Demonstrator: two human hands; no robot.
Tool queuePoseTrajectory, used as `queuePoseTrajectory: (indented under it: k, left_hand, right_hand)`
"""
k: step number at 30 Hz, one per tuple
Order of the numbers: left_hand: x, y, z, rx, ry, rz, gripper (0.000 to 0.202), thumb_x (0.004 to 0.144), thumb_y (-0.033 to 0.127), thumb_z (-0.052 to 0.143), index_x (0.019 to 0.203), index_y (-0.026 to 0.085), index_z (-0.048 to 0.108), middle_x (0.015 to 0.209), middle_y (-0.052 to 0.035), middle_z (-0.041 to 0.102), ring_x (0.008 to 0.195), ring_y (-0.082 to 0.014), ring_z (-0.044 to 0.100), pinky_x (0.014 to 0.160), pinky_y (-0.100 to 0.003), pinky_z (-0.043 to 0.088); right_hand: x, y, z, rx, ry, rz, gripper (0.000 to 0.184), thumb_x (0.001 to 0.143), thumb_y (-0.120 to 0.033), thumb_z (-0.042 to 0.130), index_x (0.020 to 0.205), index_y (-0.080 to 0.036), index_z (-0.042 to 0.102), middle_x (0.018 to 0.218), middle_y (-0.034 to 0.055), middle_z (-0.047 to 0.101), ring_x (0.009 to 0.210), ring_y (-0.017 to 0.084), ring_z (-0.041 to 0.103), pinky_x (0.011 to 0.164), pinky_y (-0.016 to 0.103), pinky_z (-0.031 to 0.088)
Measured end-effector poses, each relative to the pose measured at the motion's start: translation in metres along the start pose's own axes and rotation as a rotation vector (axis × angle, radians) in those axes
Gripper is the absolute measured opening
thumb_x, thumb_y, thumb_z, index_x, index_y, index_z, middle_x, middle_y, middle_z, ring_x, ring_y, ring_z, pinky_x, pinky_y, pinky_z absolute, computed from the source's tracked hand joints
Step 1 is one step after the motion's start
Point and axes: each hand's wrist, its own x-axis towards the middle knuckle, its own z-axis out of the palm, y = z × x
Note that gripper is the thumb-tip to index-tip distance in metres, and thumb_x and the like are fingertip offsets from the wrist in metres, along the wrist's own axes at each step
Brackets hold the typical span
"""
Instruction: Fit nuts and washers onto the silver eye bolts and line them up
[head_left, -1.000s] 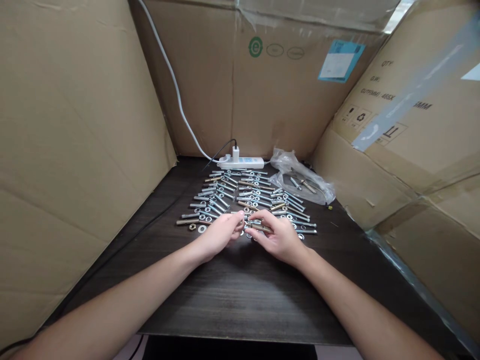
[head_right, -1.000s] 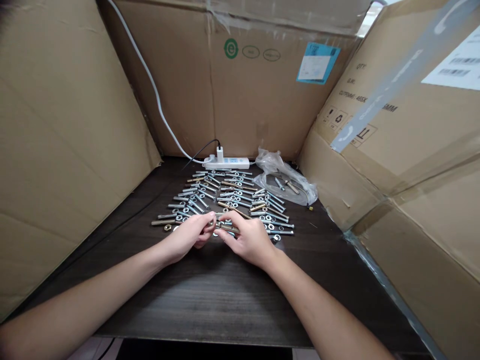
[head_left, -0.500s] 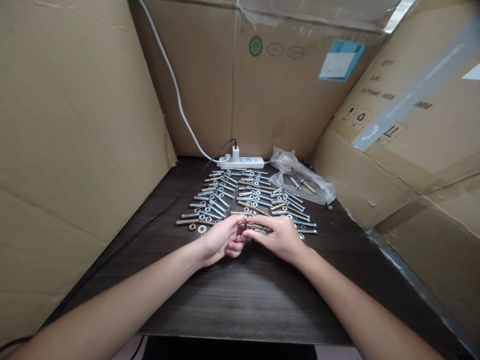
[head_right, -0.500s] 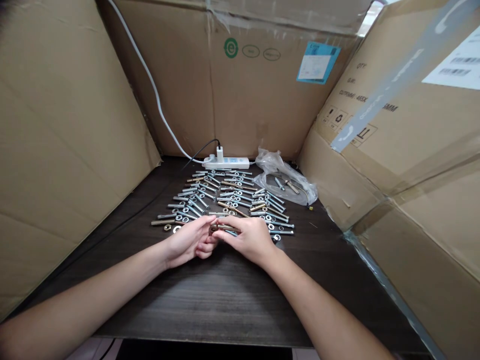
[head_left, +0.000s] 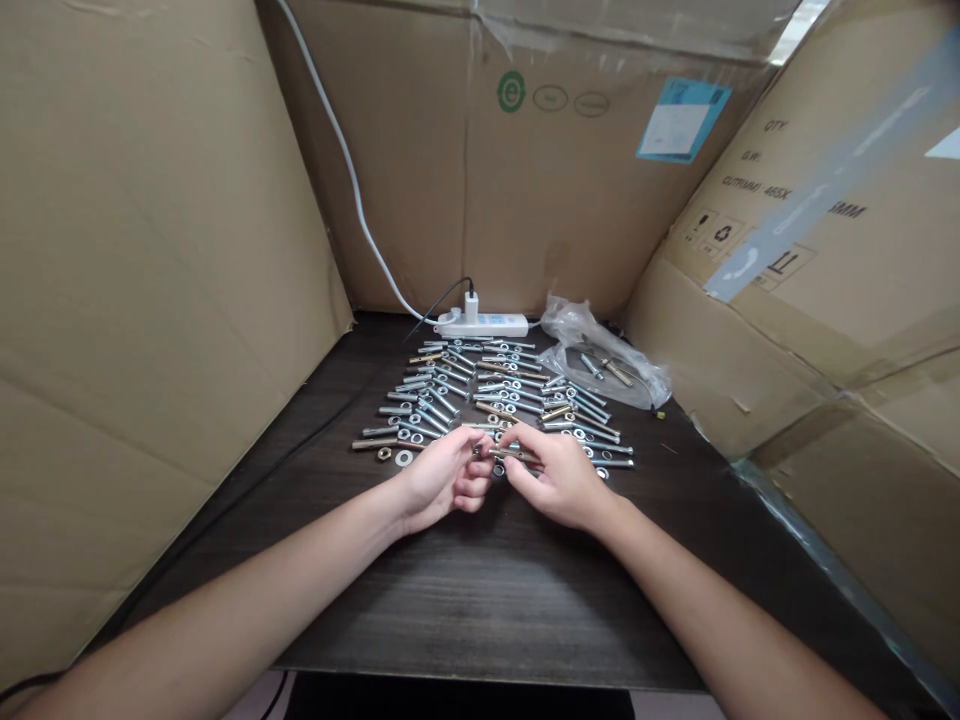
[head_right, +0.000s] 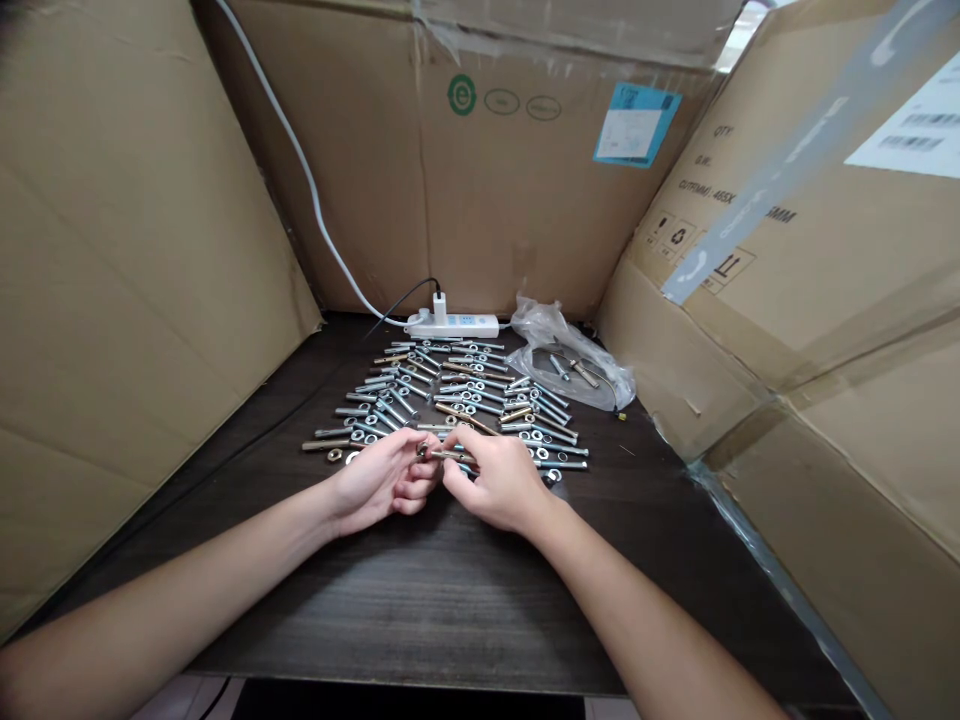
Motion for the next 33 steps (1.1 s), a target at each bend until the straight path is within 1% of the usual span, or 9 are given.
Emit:
queuePoseTrajectory:
  k: [4, 7, 11, 16, 23, 26, 29, 31, 33]
  left_hand:
    - [0.0004, -0.0004, 0.0007, -0.009, 0.008, 0.032, 0.018, 0.087, 0.03, 0.038, 0.074, 0.017, 0.036, 0.063, 0.0062, 0.026, 0.044, -0.0038, 0.017, 0.041, -0.017, 0.013]
    - [0.0008, -0.0006, 0.0008, -0.016, 0.021, 0.1, 0.013, 0.085, 0.022, 0.039, 0.073, 0.017, 0.037, 0.063, 0.0056, 0.029, 0.043, -0.0036, 0.019, 0.041, -0.017, 0.014]
    - [0.0008, -0.0004, 0.0002, -0.039, 0.037, 0.179, 0.008, 0.079, 0.013, 0.039, 0.073, 0.017, 0.037, 0.062, 0.0051, 0.031, 0.043, -0.0039, 0.02, 0.041, -0.017, 0.015]
    - [0.0, -0.0006, 0.0005, -0.012, 0.043, 0.2, 0.009, 0.074, 0.007, 0.039, 0.072, 0.016, 0.038, 0.064, 0.0038, 0.037, 0.043, -0.0038, 0.023, 0.042, -0.017, 0.017]
    - [0.0007, -0.0017, -0.0011, -0.046, 0.016, 0.162, 0.006, 0.077, 0.012, 0.04, 0.072, 0.015, 0.042, 0.062, 0.0042, 0.033, 0.044, -0.0036, 0.023, 0.042, -0.017, 0.019]
    - [0.0013, -0.0022, -0.0008, -0.054, 0.051, 0.181, 0.007, 0.08, 0.016, 0.042, 0.073, 0.015, 0.043, 0.061, 0.005, 0.031, 0.044, -0.0035, 0.022, 0.042, -0.016, 0.019]
    - [0.0013, -0.0021, 0.0006, -0.039, 0.094, 0.184, 0.005, 0.081, 0.016, 0.043, 0.076, 0.016, 0.044, 0.061, 0.0051, 0.032, 0.043, -0.0033, 0.023, 0.041, -0.016, 0.018]
    - [0.0009, -0.0018, 0.0015, -0.031, 0.097, 0.173, 0.006, 0.082, 0.017, 0.043, 0.076, 0.016, 0.043, 0.062, 0.0051, 0.033, 0.042, -0.0032, 0.024, 0.041, -0.015, 0.018]
    - [0.0007, -0.002, 0.002, -0.027, 0.092, 0.157, 0.01, 0.084, 0.022, 0.042, 0.075, 0.017, 0.043, 0.061, 0.0052, 0.033, 0.042, -0.0032, 0.024, 0.04, -0.015, 0.018]
  right_hand:
    - [-0.0003, 0.0007, -0.0011, 0.015, -0.001, 0.007, 0.003, 0.08, -0.02, 0.049, 0.081, -0.02, 0.052, 0.053, -0.0065, 0.042, 0.047, 0.01, 0.037, 0.051, 0.022, 0.027]
    - [-0.0015, 0.0021, -0.0007, 0.095, 0.032, -0.026, 0.003, 0.084, -0.021, 0.045, 0.085, -0.02, 0.048, 0.057, -0.0057, 0.043, 0.048, 0.01, 0.038, 0.052, 0.023, 0.029]
    - [-0.0022, 0.0038, -0.0005, 0.19, 0.082, -0.087, 0.01, 0.087, -0.019, 0.038, 0.095, -0.02, 0.045, 0.068, -0.0019, 0.048, 0.057, 0.013, 0.044, 0.058, 0.025, 0.035]
    - [-0.0002, 0.0045, 0.0014, 0.158, 0.035, -0.07, 0.011, 0.088, -0.016, 0.037, 0.094, -0.02, 0.045, 0.077, 0.0008, 0.052, 0.066, 0.014, 0.049, 0.064, 0.026, 0.038]
    - [-0.0002, 0.0027, 0.0016, 0.143, -0.004, -0.103, 0.013, 0.091, -0.018, 0.04, 0.1, -0.019, 0.049, 0.09, 0.0036, 0.059, 0.079, 0.016, 0.055, 0.071, 0.027, 0.042]
    - [0.0001, 0.001, 0.0008, 0.128, -0.01, -0.108, 0.016, 0.092, -0.021, 0.042, 0.105, -0.02, 0.052, 0.095, 0.0043, 0.062, 0.084, 0.017, 0.058, 0.074, 0.027, 0.044]
    - [0.0009, 0.0011, 0.002, 0.145, 0.017, -0.158, 0.021, 0.093, -0.023, 0.045, 0.112, -0.022, 0.055, 0.104, 0.0046, 0.064, 0.093, 0.017, 0.06, 0.082, 0.028, 0.045]
    - [0.0014, 0.0026, 0.0039, 0.155, 0.042, -0.197, 0.023, 0.092, -0.023, 0.048, 0.114, -0.022, 0.057, 0.109, 0.004, 0.064, 0.098, 0.016, 0.06, 0.087, 0.028, 0.045]
    - [0.0016, 0.0047, 0.006, 0.143, 0.057, -0.207, 0.024, 0.091, -0.024, 0.05, 0.113, -0.024, 0.059, 0.108, 0.0034, 0.065, 0.097, 0.016, 0.061, 0.086, 0.028, 0.046]
